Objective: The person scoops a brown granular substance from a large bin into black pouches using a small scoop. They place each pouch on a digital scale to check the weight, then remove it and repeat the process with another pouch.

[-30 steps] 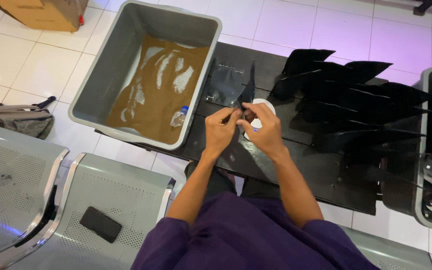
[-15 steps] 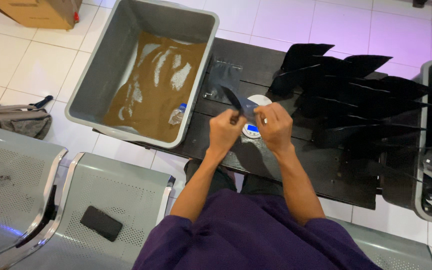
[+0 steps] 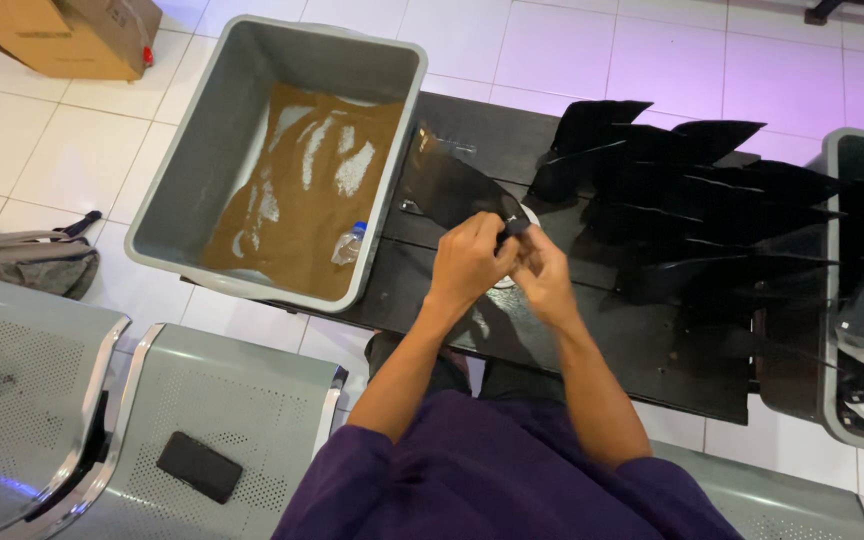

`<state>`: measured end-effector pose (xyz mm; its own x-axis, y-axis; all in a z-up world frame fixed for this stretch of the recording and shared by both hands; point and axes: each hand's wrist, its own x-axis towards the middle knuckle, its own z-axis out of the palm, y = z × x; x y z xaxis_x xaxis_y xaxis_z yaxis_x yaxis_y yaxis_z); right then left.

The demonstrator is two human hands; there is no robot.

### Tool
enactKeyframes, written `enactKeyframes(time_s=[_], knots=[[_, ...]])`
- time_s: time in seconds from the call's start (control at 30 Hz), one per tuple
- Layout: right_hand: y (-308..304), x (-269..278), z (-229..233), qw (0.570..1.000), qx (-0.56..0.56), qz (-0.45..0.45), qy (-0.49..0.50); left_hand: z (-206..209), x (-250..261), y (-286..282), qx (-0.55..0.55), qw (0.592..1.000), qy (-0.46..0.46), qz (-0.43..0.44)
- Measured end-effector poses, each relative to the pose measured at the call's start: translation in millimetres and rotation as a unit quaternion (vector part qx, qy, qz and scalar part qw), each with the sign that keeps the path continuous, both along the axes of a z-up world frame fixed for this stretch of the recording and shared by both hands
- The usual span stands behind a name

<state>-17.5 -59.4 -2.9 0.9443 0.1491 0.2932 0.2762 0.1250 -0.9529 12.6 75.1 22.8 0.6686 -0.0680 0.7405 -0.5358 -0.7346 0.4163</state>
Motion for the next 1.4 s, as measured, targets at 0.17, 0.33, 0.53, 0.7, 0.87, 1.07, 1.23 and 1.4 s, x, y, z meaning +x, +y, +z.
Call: enactKeyframes(time_s=[0.17,0.33,0.53,0.7,0.87,1.07,1.23,1.4], knots=[[-21.3,16.1,-114.5,0.931,0.356,0.078,-0.003,14.6,-9.7,-3.8,0.111,0.990,-0.048,-0.071],[0.0,-8.2,-6.3,0.935,0.349,0.065,0.024,70.2,-16.6,11.9,-0.014,0.996,-0.078,-0.041],[-0.5,-13.8,-4.8,0.903,0.418,0.103,-0.010,66.8,14.3,41.3,-0.097,0.991,-0.075,0.061],[1.0,-16.9,-4.7,0.903,0.422,0.085,-0.012,57.8,25.4,40.3,-0.109,0.991,-0.080,0.026],[-1.3,-18.6,-23.0,0.920,0.390,0.026,0.012,54.6,27.9,34.1,-0.129,0.981,-0.136,0.041],[-7.8,-12.4,-43.1,0.947,0.320,-0.036,-0.011,44.8,31.9,27.4,-0.156,0.979,-0.121,0.055],[-0.9,-16.4,-32.3,0.972,0.204,-0.089,-0.072,30.1,37.2,28.2,-0.211,0.972,-0.084,0.064],[-35.9,-13.6,-70.0,0.984,0.088,-0.141,-0.066,23.7,35.6,40.4,-0.366,0.923,0.098,-0.069]])
